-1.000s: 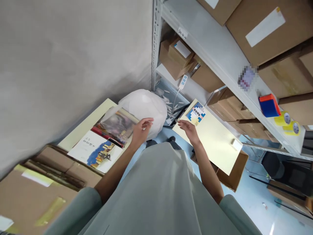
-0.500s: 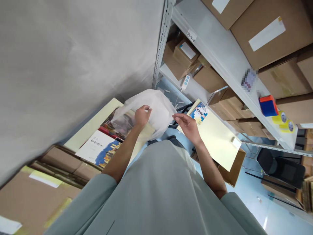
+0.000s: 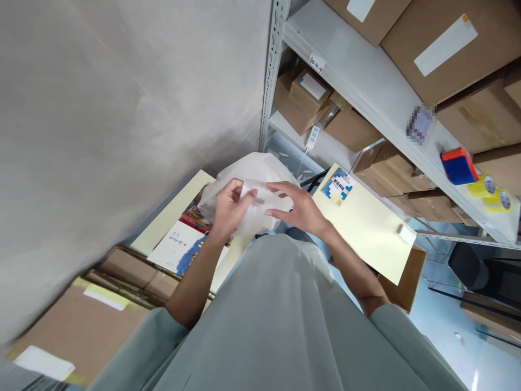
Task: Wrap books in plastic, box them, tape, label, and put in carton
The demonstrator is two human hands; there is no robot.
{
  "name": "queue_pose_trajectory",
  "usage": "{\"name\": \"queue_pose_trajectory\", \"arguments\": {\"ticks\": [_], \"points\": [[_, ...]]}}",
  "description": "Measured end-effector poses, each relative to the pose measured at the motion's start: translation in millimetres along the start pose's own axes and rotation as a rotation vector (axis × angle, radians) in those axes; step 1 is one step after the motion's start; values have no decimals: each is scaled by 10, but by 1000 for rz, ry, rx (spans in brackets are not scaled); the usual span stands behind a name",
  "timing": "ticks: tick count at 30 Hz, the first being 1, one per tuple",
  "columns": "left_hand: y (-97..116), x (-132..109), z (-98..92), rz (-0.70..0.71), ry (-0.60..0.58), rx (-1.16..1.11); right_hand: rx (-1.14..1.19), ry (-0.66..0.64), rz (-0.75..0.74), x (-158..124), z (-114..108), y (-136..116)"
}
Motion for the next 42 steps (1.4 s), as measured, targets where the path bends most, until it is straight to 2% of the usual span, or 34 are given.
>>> {"name": "queue_pose_trajectory", "arguments": {"ticks": [2,4,7,10,13,15,19,23,30,33,36,39,42], "points": [[225,-14,133,-17,-84,-98,-95,-63,-67,51,34,-174],[454,-44,324,-14,-196,-184,-204,-70,-105,65,4,-307],[785,-123,661,23,-371,-214,-314,52,-125,30,-217,-431],[1057,-196,963,120,-454,-120,-327,351,-60,-133,-732,-421],[1234,-230,1233,285,-430,56,-312,652,103,-488,-1373,-259],[1276,-232,1431,415,-390,209,-314,827,198,-815,-1801,-138],[1161,-157,1885,599,-297,513,-366,1084,295,-1578,-2522,70],[993,-88,2400,669,-230,673,-420,1178,375,-2373,-2972,357],[832,-73,3487,682,-103,714,-349,1248,558,-3825,-3505,1010],[762,-79,4009,662,-64,710,-306,1227,632,-4414,-3726,1225],[648,-128,4517,626,-75,684,-247,1186,693,-4964,-3905,1417],[428,-202,4969,589,-103,719,-170,1151,725,-5455,-4027,1629],[88,-266,5326,553,-138,815,-94,1110,757,-5874,-4081,1883]]}}
Point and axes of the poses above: each hand's wrist, its own x-axis towards the middle knuckle, its own z-axis out of the palm, y = z × x, the point moved 9 cm from there along x, towards the middle knuckle, and after that the axes turned 14 degrees about -z, right-handed, at the moved point
